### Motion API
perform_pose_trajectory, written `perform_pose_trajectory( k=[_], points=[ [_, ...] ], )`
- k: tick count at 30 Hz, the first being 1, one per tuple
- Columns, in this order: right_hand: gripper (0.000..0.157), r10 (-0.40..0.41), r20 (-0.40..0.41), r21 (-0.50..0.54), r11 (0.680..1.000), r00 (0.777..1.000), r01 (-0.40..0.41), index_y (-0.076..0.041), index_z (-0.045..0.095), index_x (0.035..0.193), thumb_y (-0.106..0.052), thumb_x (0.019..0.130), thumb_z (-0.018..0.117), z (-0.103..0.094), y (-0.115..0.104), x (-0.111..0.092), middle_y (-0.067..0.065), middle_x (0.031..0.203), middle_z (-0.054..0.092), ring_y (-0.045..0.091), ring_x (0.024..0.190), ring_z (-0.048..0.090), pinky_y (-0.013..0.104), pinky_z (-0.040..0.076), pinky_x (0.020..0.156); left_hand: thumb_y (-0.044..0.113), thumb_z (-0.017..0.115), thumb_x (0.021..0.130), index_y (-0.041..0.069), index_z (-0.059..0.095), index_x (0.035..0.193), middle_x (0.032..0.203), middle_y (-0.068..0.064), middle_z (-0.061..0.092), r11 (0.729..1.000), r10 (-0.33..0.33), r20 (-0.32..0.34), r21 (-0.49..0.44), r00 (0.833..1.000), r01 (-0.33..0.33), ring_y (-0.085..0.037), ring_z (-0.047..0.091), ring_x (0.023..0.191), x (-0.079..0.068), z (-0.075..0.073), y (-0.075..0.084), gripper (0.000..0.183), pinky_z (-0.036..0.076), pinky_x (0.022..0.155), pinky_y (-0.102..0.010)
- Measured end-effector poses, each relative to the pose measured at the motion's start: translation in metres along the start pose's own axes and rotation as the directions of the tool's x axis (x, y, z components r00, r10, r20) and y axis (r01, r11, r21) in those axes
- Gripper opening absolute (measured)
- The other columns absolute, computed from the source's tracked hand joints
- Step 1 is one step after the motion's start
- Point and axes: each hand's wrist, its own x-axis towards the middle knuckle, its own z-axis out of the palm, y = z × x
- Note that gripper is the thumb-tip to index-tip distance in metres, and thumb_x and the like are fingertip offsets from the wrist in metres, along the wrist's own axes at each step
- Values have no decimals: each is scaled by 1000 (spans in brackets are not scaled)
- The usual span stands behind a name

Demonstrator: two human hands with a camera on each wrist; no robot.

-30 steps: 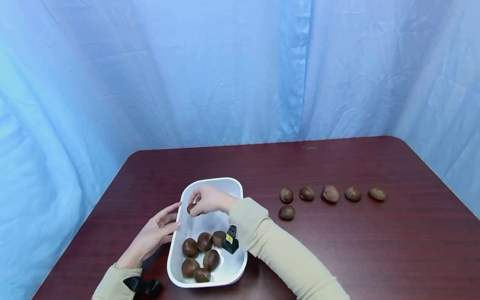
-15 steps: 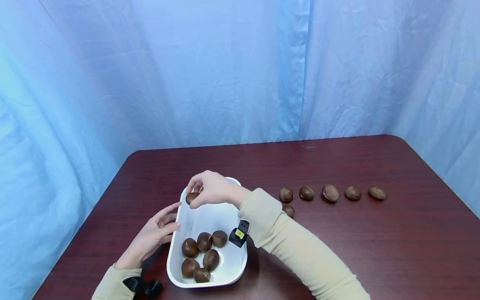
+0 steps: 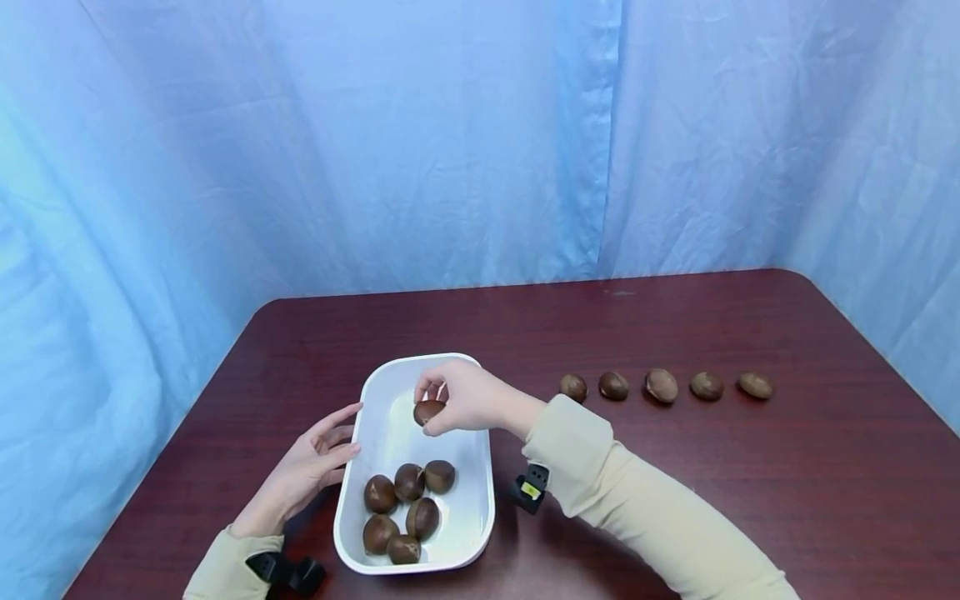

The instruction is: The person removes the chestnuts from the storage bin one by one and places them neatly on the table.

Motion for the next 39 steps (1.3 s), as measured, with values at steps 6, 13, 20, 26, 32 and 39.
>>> perform_pose_trajectory(
  k=[6,13,20,26,32,39],
  points=[
    [24,14,-44,-7,1000,999,-14,-17,64,95,-11,74,73,-1,20,-18,-5,87,60,14,84,53,27,47,63,12,62,91,7,27,148,136,-28,41,1000,4,12,-6,1000,-4,-14,64,100,-1,1,0,67,55,81,-34],
    [25,38,-91,43,998,995,-35,-13,63,98,-10,75,72,-5,39,-39,0,89,58,16,78,51,28,46,66,12,62,91,8,27,148,136,-28,41,1000,2,12,-12,1000,-2,-13,65,99,-1,1,0,67,55,80,-34],
    [24,61,-116,34,998,991,-57,-15,62,99,-12,77,72,-10,54,-58,-1,94,59,15,85,53,29,50,73,14,62,92,9,27,148,136,-28,41,1000,2,16,-8,1000,-2,-14,64,100,-1,1,-1,67,55,82,-34],
    [23,62,-145,-15,998,987,-65,-14,63,97,-14,77,74,-17,66,-73,-2,90,59,12,82,52,28,49,71,14,62,92,10,27,148,137,-27,41,1000,1,14,-6,1000,-1,-16,63,102,-2,1,-2,66,55,82,-34],
    [25,99,-146,-12,995,984,-102,-14,62,100,-17,78,74,-28,75,-89,0,91,58,11,81,51,26,48,68,13,62,92,10,27,148,137,-27,41,1000,3,20,-14,1000,-2,-15,64,102,0,1,-4,66,55,82,-34],
    [26,134,-179,10,991,975,-134,-11,62,100,-17,79,75,-42,86,-110,2,93,57,8,83,51,25,48,70,14,63,91,9,28,148,136,-27,42,1000,9,14,-4,1000,-9,-15,64,102,-1,2,-4,66,55,82,-35]
  ],
)
